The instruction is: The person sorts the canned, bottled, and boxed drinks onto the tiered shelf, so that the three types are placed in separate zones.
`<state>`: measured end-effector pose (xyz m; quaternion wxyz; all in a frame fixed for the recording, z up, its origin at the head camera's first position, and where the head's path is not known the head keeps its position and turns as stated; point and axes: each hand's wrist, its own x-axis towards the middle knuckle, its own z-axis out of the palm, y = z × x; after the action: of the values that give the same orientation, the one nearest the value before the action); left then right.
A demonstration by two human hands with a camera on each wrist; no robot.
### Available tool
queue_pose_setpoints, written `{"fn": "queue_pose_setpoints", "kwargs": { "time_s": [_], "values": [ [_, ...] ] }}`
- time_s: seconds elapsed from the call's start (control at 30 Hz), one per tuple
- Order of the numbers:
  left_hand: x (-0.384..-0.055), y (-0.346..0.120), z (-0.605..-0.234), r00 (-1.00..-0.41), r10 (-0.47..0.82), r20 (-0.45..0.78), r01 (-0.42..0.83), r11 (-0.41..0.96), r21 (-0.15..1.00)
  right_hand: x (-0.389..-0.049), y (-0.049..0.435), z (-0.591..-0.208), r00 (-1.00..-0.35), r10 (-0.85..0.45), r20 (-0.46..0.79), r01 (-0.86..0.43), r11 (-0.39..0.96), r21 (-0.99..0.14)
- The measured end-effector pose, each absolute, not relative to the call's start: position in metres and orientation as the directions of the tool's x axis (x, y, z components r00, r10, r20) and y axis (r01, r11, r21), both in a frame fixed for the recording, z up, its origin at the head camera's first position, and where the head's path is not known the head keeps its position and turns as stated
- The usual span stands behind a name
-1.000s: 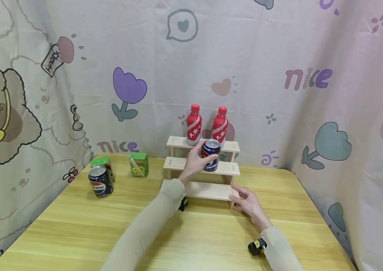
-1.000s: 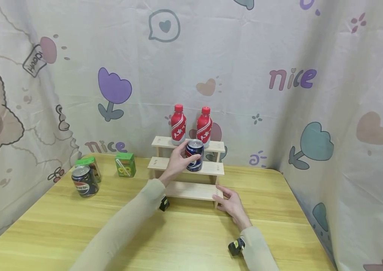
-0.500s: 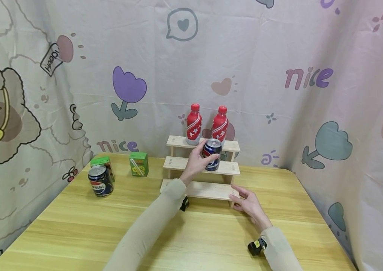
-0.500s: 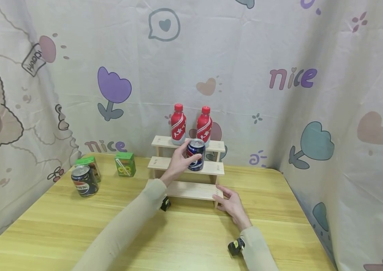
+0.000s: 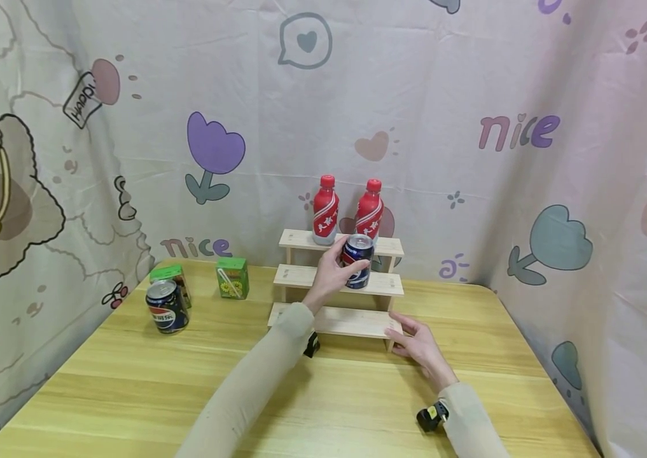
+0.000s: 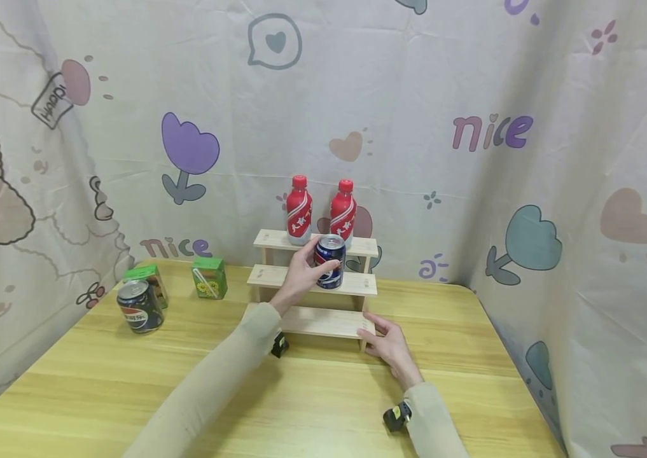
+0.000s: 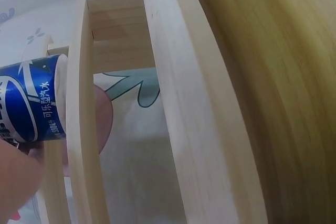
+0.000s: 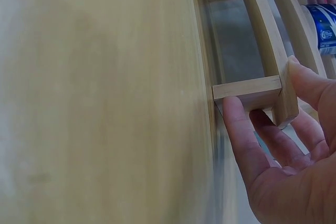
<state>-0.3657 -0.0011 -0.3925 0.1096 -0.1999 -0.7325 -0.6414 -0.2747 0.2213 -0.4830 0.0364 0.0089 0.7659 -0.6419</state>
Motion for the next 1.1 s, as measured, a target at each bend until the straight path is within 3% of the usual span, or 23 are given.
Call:
{"fn": "queue_pose_setpoints", "kwargs": {
  "time_s": [0.6, 1.1],
  "values": [
    [-0.364, -0.002, -0.390, -0.903, 0.161, 0.399, 0.418, 0.116, 0.901, -0.276, 0.220, -0.481, -0.995, -0.007, -0.101, 0.099, 0.166, -0.981],
    [-0.356, -0.022, -0.382, -0.896, 0.050, 0.441, 0.443, 0.145, 0.885, -0.275, 0.221, -0.483, -0.997, -0.033, -0.067, 0.061, 0.161, -0.985]
  ]
}}
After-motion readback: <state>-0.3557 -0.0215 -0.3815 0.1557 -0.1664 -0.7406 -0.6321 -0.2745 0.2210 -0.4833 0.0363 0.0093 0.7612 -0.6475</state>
